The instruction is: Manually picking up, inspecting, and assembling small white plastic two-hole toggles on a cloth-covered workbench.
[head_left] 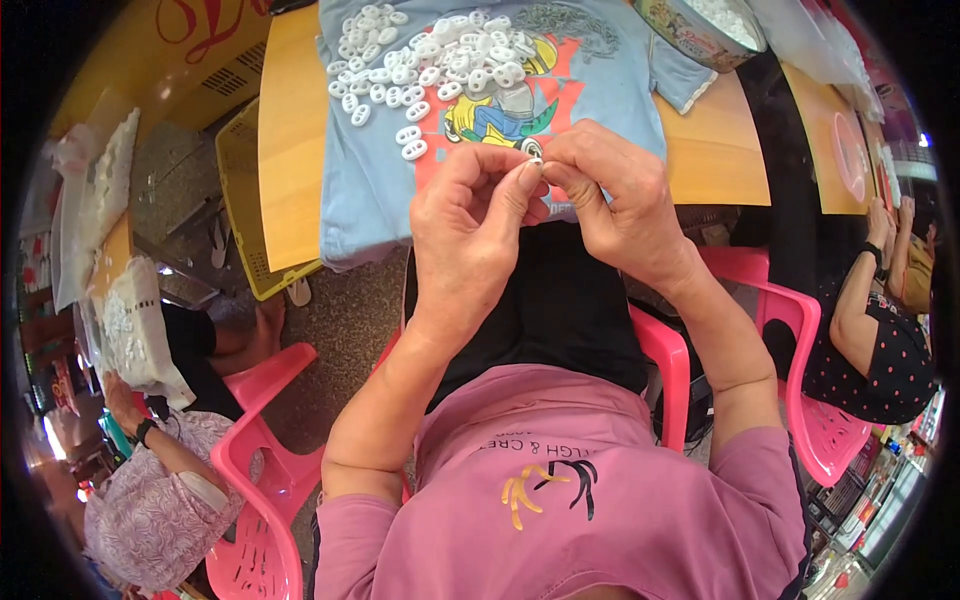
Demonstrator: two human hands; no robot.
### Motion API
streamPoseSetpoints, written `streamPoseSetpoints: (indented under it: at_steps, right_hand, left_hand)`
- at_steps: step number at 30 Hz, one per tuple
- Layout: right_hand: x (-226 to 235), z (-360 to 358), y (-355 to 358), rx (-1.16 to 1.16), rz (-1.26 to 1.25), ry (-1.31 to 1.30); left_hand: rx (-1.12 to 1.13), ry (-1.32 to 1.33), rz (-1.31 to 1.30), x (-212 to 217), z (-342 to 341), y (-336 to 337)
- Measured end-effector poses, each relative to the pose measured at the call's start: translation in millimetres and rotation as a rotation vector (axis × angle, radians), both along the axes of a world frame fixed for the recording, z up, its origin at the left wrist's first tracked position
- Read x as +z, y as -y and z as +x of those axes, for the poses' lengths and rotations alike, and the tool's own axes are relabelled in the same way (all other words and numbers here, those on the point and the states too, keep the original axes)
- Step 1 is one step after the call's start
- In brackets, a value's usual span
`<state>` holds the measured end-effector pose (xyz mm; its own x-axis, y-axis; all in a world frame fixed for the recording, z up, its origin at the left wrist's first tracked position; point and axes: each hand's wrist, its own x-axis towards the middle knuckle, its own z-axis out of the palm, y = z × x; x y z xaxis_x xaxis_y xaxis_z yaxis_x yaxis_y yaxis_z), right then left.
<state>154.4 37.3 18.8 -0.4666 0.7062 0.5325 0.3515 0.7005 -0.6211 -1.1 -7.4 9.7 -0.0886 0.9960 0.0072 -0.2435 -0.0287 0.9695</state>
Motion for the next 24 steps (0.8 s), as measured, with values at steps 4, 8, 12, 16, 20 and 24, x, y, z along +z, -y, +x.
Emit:
streamPoseSetpoints:
  at_steps: [4, 8, 12, 16, 20, 24]
  right_hand:
    - [-1, -9, -5, 0.017, -0.014, -0.010]
    - [7, -20, -14, 0.116, -0.219, -0.028]
    - [-4, -44, -40, 0.163, -0.119, -0.021]
    - [-19, -64, -57, 0.148, 0.123, 0.102]
    - [-18, -74, -62, 0.236, 0.275, 0.397]
    - [-21, -74, -61, 0.258, 0.441, 0.363]
  left_hand:
    - [-0.021, -0.004, -0.008, 1, -11, -5]
    - [0.005, 0.065, -0.084, 5, -31, 4]
    - [0.116, 0.050, -0.136, -2, -58, 19]
    - [0.173, 0.066, -0.116, -9, -75, 27]
    - [0.207, 0.045, -0.121, -10, -83, 30]
    - [0.222, 0.057, -0.118, -10, -84, 30]
